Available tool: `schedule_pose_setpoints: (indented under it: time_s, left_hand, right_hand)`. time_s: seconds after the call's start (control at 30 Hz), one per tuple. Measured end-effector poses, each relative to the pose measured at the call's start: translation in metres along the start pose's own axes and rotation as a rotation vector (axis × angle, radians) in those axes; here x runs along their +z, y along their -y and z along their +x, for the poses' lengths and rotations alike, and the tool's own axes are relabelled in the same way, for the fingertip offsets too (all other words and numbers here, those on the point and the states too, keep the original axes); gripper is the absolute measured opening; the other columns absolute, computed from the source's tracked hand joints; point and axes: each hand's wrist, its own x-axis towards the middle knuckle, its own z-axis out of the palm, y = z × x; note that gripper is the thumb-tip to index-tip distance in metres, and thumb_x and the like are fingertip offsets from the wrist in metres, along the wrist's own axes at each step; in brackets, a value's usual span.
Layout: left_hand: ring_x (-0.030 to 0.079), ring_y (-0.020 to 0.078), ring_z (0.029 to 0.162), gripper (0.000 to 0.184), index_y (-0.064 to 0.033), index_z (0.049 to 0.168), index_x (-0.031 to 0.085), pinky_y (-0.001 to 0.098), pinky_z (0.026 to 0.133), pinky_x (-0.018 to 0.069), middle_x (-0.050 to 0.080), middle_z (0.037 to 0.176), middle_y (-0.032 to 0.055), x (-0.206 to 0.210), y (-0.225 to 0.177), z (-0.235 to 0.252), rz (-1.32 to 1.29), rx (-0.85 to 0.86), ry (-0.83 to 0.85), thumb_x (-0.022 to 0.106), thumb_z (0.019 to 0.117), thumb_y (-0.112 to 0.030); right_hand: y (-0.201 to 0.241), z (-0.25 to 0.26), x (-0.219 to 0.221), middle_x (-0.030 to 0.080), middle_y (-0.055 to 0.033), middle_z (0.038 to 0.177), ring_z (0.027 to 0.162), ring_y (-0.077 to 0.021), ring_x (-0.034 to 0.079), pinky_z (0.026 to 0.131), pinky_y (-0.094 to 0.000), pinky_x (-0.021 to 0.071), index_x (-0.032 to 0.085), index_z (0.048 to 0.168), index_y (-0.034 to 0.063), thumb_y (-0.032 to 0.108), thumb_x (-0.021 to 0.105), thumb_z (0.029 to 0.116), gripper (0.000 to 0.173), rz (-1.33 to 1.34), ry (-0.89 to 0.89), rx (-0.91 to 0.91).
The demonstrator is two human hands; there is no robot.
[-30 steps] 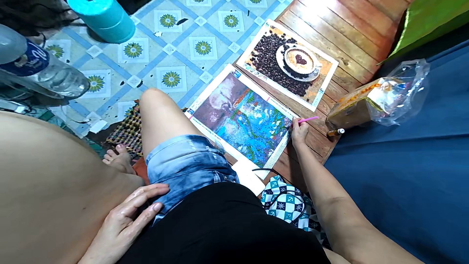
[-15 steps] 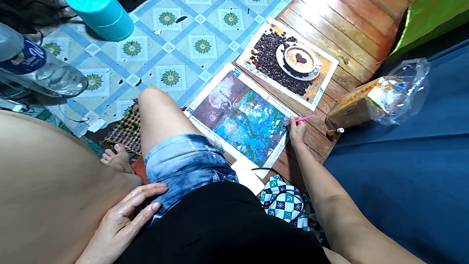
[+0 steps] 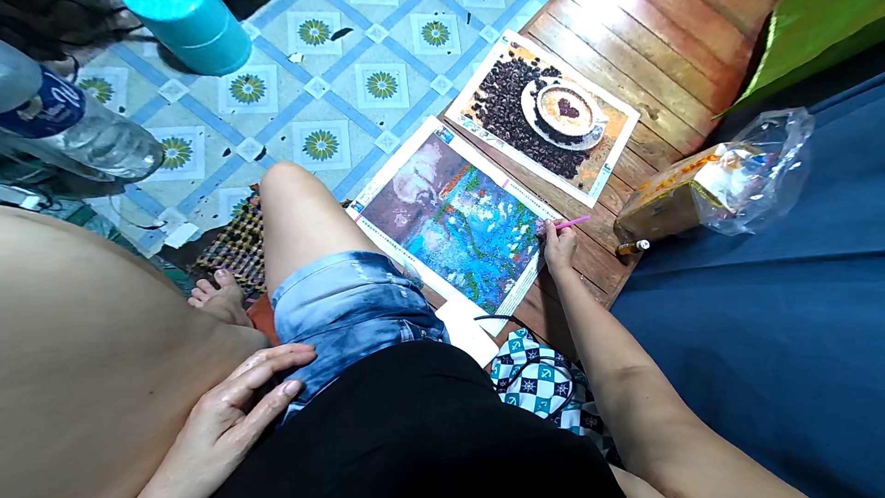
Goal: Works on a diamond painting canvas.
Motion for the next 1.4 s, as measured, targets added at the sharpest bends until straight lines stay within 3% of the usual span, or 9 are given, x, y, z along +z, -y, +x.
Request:
schedule_pose_setpoints:
  time_s: [0.5,0.67,0.8,0.87,0.93,1.03,1.17,1.27,1.4]
  left_hand:
    - [0.061,0.0221,0.123,0.035,-0.0076,0.125,0.068,0.0382,0.106,0.0490,0.066,0.131,0.0089,0.002,-0.003,0.001,0.010,0.002,-0.008,0.053,0.1029,-0.031]
    - [0.061,0.0225,0.123,0.037,-0.0080,0.125,0.068,0.0394,0.107,0.0488,0.066,0.130,0.0088,0.003,0.000,0.000,0.004,0.003,-0.011,0.052,0.1031,-0.033]
    - [0.061,0.0225,0.123,0.037,-0.0086,0.125,0.068,0.0393,0.106,0.0491,0.066,0.130,0.0085,0.003,-0.001,0.000,0.006,0.005,-0.016,0.052,0.1033,-0.033]
    - [0.061,0.0221,0.123,0.037,-0.0082,0.125,0.068,0.0388,0.106,0.0492,0.066,0.130,0.0086,0.003,-0.001,0.000,0.004,0.006,-0.015,0.052,0.1032,-0.033]
    - [0.061,0.0223,0.122,0.036,-0.0081,0.125,0.068,0.0387,0.106,0.0492,0.066,0.130,0.0086,0.003,-0.002,0.000,0.005,0.001,-0.013,0.052,0.1030,-0.033]
    - [0.061,0.0226,0.124,0.036,-0.0092,0.125,0.068,0.0395,0.107,0.0486,0.066,0.131,0.0080,0.002,0.000,0.000,0.007,-0.004,-0.008,0.052,0.1029,-0.032]
    - [0.061,0.0222,0.123,0.036,-0.0099,0.126,0.068,0.0392,0.107,0.0491,0.066,0.131,0.0072,0.003,-0.001,0.000,-0.004,-0.006,-0.013,0.052,0.1030,-0.032]
    - [0.062,0.0206,0.121,0.034,-0.0095,0.125,0.068,0.0379,0.105,0.0506,0.066,0.130,0.0064,0.005,-0.006,0.004,-0.006,-0.008,-0.021,0.053,0.1030,-0.030]
    - [0.065,0.0159,0.114,0.029,-0.0077,0.119,0.071,0.0346,0.101,0.0535,0.070,0.122,0.0056,0.011,-0.016,0.014,0.044,0.035,-0.068,0.054,0.1022,-0.025]
  right_hand:
    - [0.001,-0.001,0.001,0.070,-0.0220,0.095,0.094,-0.0337,0.068,0.091,-0.0538,0.0491,0.067,0.109,-0.0074,0.023,0.054,0.1065,0.033,-0.058,0.019,-0.012]
    - [-0.003,-0.002,0.002,0.064,-0.0167,0.087,0.083,-0.0256,0.061,0.082,-0.0481,0.0492,0.065,0.104,-0.0068,0.022,0.053,0.1072,0.032,0.077,-0.036,0.011]
    - [-0.004,-0.003,0.000,0.059,-0.0103,0.081,0.072,-0.0153,0.057,0.074,-0.0374,0.0504,0.062,0.103,-0.0061,0.022,0.052,0.1073,0.030,0.167,-0.061,0.014]
    - [0.002,-0.005,-0.004,0.055,-0.0065,0.081,0.069,-0.0099,0.052,0.070,-0.0299,0.0488,0.059,0.103,-0.0051,0.021,0.050,0.1082,0.028,0.284,-0.060,0.065]
    - [0.014,-0.010,-0.008,0.051,0.0017,0.073,0.058,-0.0018,0.047,0.058,-0.0186,0.0442,0.055,0.096,0.0020,0.021,0.048,0.1092,0.024,0.435,-0.082,0.168]
    - [0.032,-0.014,-0.012,0.048,0.0063,0.063,0.044,0.0005,0.037,0.043,-0.0142,0.0340,0.052,0.094,0.0090,0.024,0.044,0.1116,0.024,0.673,-0.086,0.368]
    - [0.042,-0.013,-0.009,0.045,0.0078,0.060,0.040,0.0013,0.034,0.039,-0.0129,0.0304,0.050,0.091,0.0153,0.034,0.041,0.1117,0.030,0.920,-0.031,0.539]
    - [0.044,-0.011,0.001,0.043,0.0106,0.059,0.040,0.0012,0.033,0.040,-0.0136,0.0309,0.049,0.086,0.0210,0.044,0.039,0.1094,0.034,1.119,0.090,0.602]
    - [0.083,-0.023,0.014,0.044,0.0105,0.059,0.042,0.0000,0.036,0.041,-0.0151,0.0336,0.051,0.082,0.0222,0.047,0.037,0.1081,0.038,1.354,0.309,0.612]
